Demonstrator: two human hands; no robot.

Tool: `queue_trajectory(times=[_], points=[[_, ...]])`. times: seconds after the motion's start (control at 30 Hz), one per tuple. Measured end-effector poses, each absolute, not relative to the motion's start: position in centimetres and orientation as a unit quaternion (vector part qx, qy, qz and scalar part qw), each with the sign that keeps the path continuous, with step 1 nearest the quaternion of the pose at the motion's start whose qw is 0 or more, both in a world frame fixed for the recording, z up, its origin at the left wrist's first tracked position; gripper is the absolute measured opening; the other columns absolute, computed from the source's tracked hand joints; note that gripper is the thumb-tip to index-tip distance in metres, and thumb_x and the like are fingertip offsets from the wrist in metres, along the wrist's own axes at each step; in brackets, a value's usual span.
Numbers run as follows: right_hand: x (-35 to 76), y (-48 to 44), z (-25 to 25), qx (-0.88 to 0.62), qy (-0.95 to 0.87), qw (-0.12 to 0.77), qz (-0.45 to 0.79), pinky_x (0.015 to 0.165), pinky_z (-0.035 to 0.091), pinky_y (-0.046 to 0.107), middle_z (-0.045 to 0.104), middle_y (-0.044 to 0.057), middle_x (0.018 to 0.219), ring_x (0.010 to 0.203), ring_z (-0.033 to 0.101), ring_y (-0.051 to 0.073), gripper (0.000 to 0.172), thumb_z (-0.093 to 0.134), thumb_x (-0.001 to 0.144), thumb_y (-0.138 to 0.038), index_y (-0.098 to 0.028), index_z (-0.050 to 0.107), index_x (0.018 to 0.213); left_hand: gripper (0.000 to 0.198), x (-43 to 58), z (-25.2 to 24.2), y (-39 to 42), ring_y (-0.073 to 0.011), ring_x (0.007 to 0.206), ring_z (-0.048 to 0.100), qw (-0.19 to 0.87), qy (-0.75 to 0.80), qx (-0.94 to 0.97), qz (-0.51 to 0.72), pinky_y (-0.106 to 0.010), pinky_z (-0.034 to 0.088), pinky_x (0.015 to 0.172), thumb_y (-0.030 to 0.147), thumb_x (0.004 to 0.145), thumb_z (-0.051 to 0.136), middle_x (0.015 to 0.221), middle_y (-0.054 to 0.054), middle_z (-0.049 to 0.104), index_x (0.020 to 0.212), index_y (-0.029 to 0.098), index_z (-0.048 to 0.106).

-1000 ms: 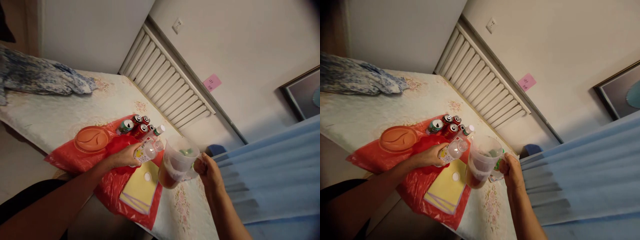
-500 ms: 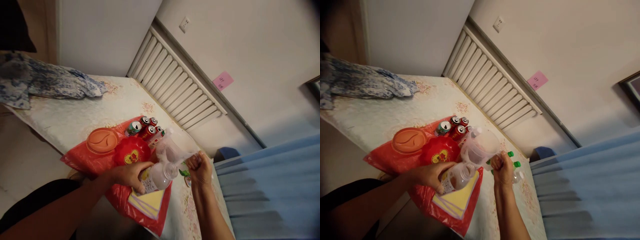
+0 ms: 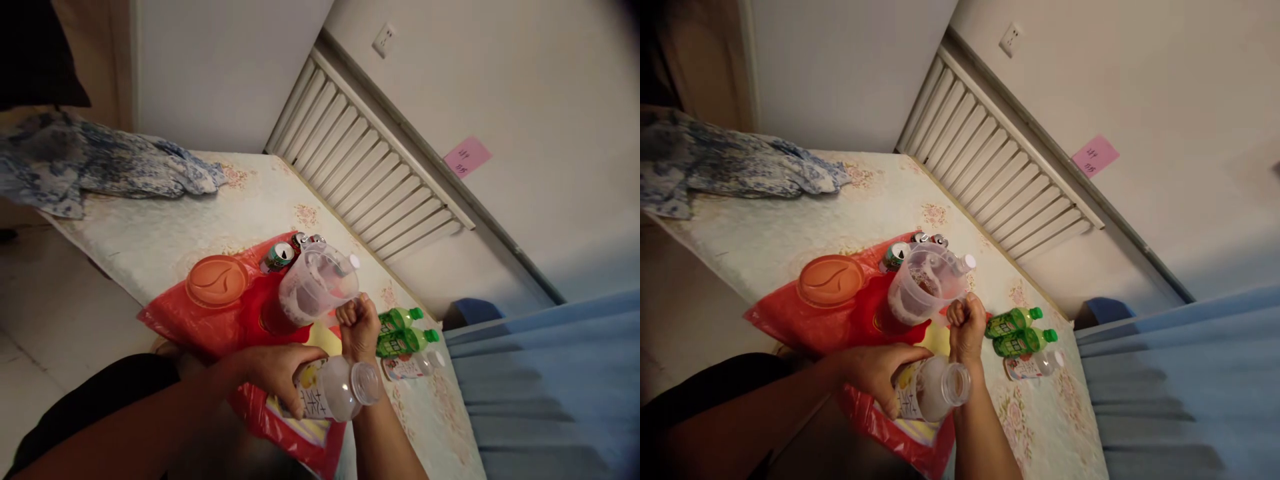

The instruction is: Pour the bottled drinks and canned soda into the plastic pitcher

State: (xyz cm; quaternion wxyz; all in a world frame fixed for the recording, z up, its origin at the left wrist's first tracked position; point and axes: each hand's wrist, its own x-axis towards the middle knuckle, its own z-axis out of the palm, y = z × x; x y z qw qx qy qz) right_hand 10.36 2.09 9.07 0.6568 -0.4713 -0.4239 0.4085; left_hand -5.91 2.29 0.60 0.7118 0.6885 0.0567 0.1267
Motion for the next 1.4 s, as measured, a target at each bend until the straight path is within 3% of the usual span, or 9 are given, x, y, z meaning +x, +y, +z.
queue_trajectory(times=[0.27,0.5,0.63,0.77,0.83,1.0,1.13,1.3,1.4], points=[[9.2,2.5,7.1,-0.475,-0.437,0.659,0.387,0.046,0.02,0.026,0.023,-0.011,0.047,0.042,0.016,0.007,0.047,0.06,0.084,-0.048,-0.023,0.028,0.058,0.082,-6.1,0.7,2.3,-0.0306,0.103,0.061,0.708,0.062,0.69,0.137,-0.034,0.052,0.08,0.032,0.044,0.091,0.108,-0.002,0.066,0.121,0.025,0.061],[9.7,2.0,6.2,-0.486,-0.434,0.655,0.381,0.047,0.024,0.025,0.023,-0.011,0.047,0.042,0.018,0.008,0.052,0.059,0.084,-0.055,-0.023,0.027,0.058,0.09,-5.3,0.0,2.4,-0.0263,0.1,0.062,0.696,0.046,0.705,0.133,-0.03,0.052,0.079,0.037,0.043,0.09,0.109,0.0,0.065,0.126,0.024,0.058],[10.8,1.5,5.8,-0.488,-0.463,0.639,0.374,0.057,0.04,0.027,0.043,-0.006,0.054,0.051,0.042,0.011,0.048,0.059,0.085,-0.062,-0.023,0.043,0.061,0.086,-4.9,0.2,2.3,-0.0245,0.099,0.062,0.688,0.05,0.714,0.118,-0.029,0.052,0.079,0.033,0.046,0.088,0.109,0.001,0.064,0.126,0.024,0.057],[14.0,-0.2,5.1,-0.564,-0.442,0.621,0.318,0.075,0.05,0.034,0.068,0.004,0.086,0.078,0.063,0.019,0.051,0.058,0.083,-0.07,-0.021,0.064,0.095,0.079,-4.6,0.7,1.9,-0.0243,0.097,0.063,0.659,0.048,0.745,0.097,-0.029,0.052,0.078,0.033,0.049,0.088,0.108,0.0,0.066,0.122,0.023,0.059],[16.0,-1.7,4.3,-0.628,-0.414,0.593,0.287,0.074,0.051,0.034,0.07,0.005,0.091,0.08,0.064,0.019,0.052,0.072,0.076,-0.061,-0.02,0.064,0.107,0.081,-4.4,0.7,1.5,-0.0246,0.097,0.064,0.649,0.052,0.754,0.087,-0.029,0.052,0.077,0.034,0.047,0.088,0.108,0.0,0.066,0.122,0.023,0.06],[18.5,-6.0,0.7,-0.698,-0.438,0.513,0.24,0.067,0.05,0.033,0.065,0.0,0.078,0.069,0.058,0.017,0.039,0.08,0.067,-0.041,-0.021,0.069,0.099,0.078,-3.2,-0.3,0.1,-0.0248,0.095,0.064,0.651,0.034,0.755,0.064,-0.028,0.052,0.074,0.037,0.046,0.089,0.105,0.0,0.068,0.119,0.024,0.063],[18.1,-8.1,-2.3,-0.72,-0.47,0.458,0.226,0.07,0.05,0.034,0.066,0.002,0.088,0.075,0.058,0.02,0.049,0.084,0.061,-0.034,-0.024,0.071,0.107,0.086,-2.2,-1.1,-0.2,-0.0272,0.102,0.064,0.671,0.007,0.738,0.065,-0.031,0.053,0.083,0.037,0.043,0.09,0.115,-0.003,0.068,0.123,0.022,0.062],[17.3,-9.2,-3.7,-0.685,-0.542,0.439,0.211,0.091,0.047,0.041,0.067,0.004,0.103,0.098,0.06,0.027,0.037,0.07,0.078,-0.033,-0.03,0.072,0.114,0.09,-1.9,-1.1,0.0,-0.0273,0.104,0.064,0.629,0.033,0.775,0.053,-0.033,0.053,0.086,0.034,0.048,0.088,0.118,-0.002,0.067,0.132,0.025,0.058],[16.9,-9.2,-3.6,-0.697,-0.538,0.43,0.199,0.091,0.047,0.041,0.066,0.003,0.099,0.096,0.061,0.027,0.033,0.067,0.079,-0.033,-0.031,0.073,0.111,0.089,-1.8,-0.9,0.3,-0.0278,0.104,0.064,0.613,0.046,0.787,0.052,-0.034,0.053,0.088,0.032,0.047,0.087,0.119,-0.003,0.067,0.131,0.024,0.058]])
